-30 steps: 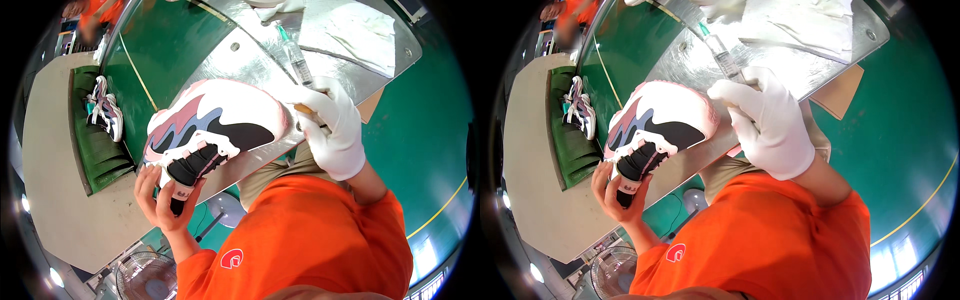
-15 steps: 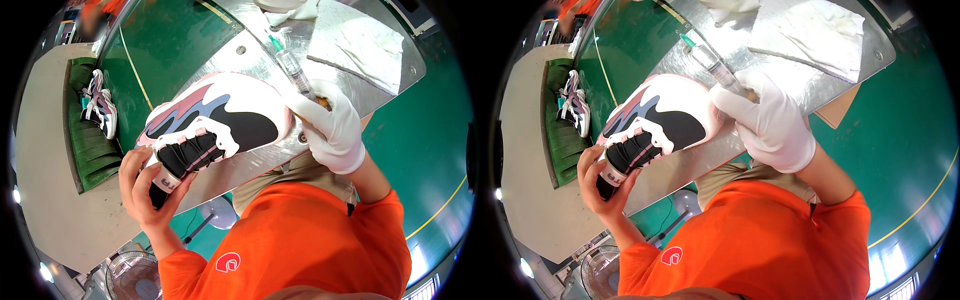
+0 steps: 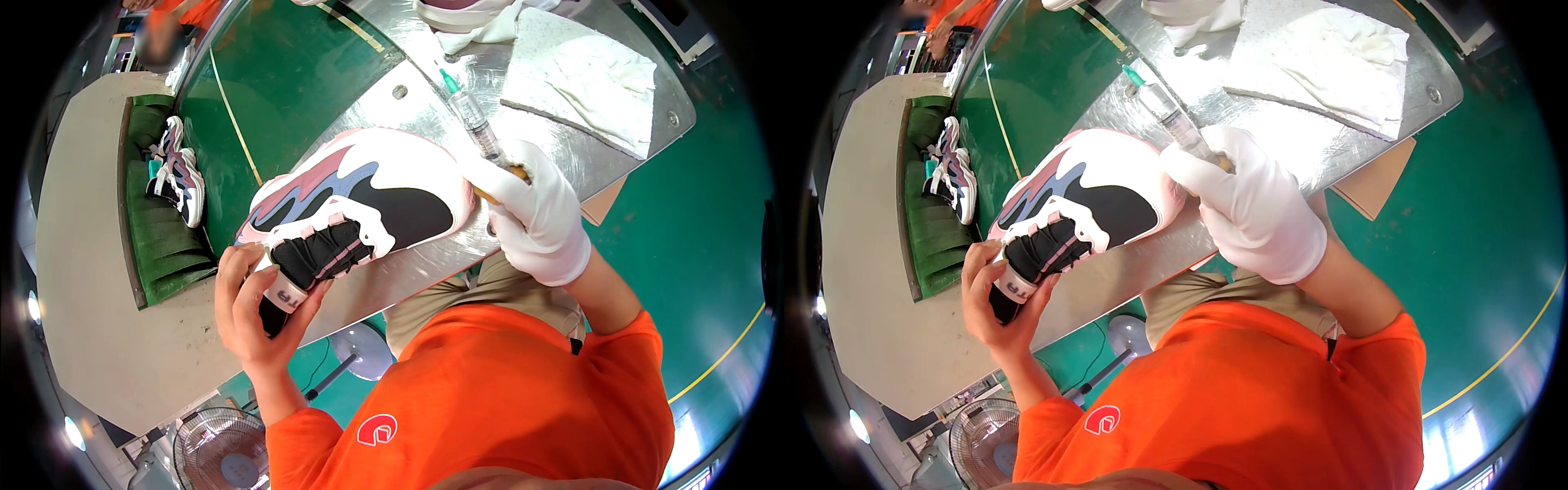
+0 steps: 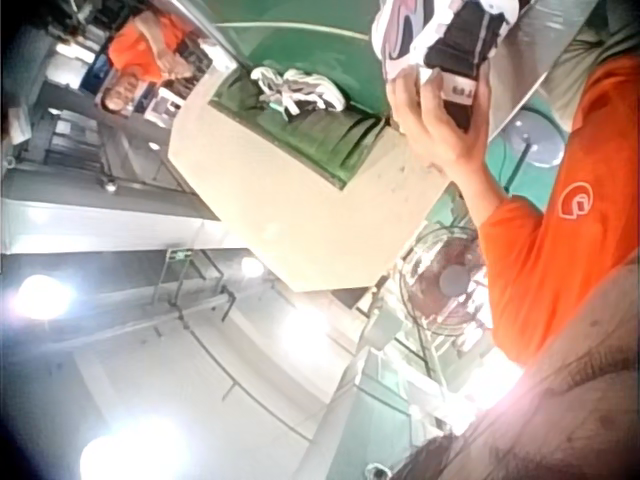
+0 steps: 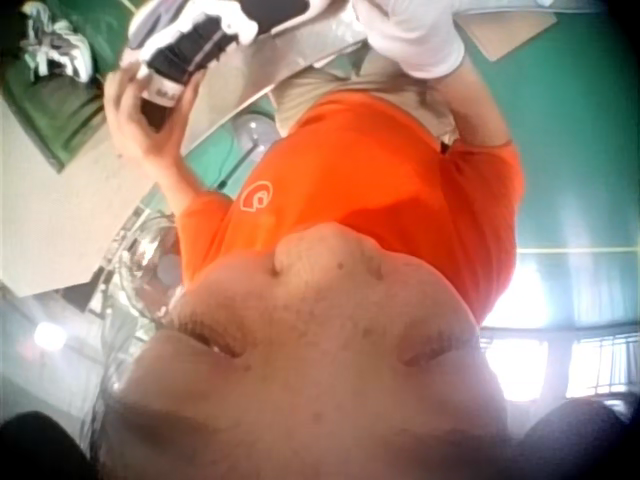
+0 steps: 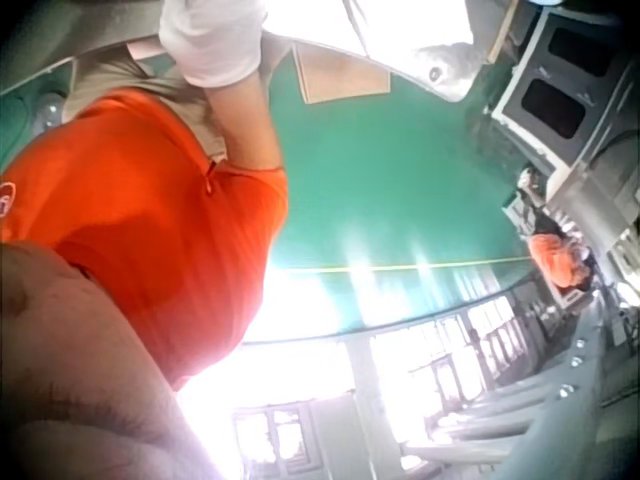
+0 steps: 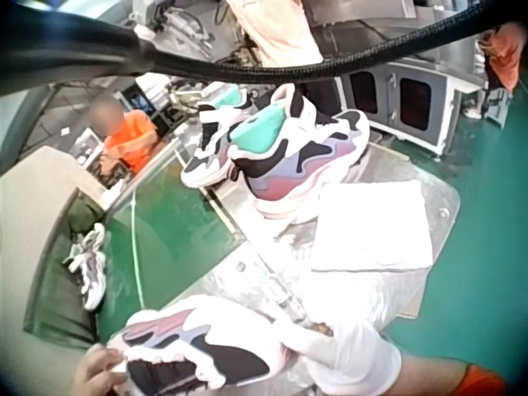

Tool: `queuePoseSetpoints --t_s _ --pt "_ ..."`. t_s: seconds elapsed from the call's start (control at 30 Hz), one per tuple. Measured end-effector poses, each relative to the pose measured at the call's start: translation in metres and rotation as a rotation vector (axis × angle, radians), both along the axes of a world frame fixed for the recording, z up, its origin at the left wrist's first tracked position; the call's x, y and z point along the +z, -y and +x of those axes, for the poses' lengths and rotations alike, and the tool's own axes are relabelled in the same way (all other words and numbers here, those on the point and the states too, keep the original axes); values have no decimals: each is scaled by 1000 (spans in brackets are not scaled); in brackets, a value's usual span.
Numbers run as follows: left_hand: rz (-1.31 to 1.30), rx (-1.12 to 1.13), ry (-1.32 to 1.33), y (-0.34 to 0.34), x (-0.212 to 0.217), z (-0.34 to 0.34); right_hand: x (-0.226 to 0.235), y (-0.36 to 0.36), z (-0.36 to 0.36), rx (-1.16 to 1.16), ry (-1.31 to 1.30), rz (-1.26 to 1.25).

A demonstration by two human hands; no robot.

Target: The person applies a liquid substance from a syringe to the seams of a multi-colored sneaker. They rotate the shoe to access different areas, refill the syringe from a large white bottle, and wipe the shoe with a cloth. The process is repeated for multiple shoes on a metal workstation.

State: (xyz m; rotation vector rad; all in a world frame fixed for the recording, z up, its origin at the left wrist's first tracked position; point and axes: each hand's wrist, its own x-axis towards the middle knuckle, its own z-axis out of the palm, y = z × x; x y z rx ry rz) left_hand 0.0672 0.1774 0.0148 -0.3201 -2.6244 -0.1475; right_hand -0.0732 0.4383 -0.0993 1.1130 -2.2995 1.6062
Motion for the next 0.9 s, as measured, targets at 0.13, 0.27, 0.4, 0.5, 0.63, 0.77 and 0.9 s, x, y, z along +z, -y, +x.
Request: queuePoseSetpoints --t_s 0.13,0.27,0.4,0.5,0.63,0.77,0.9 --pt "-8 12 -5 0 -1 -2 4 -6 -7 44 79 24" --pt "-73 51 6 -11 11 17 27 -25 -3 48 350 -97" --pt "-39 14 -7 -8 -2 8 46 -60 4 -152 669 -76" --pt "-6 4 5 -8 -2 7 40 -78 -2 -135 682 27" --pt "4 28 1 -11 -2 5 48 -79 -11 122 833 -400" --pt "8 34 10 -12 -3 3 33 -69 -22 469 1008 -688" --pt "3 62 12 -15 -4 2 27 -64 -20 451 1165 -689"
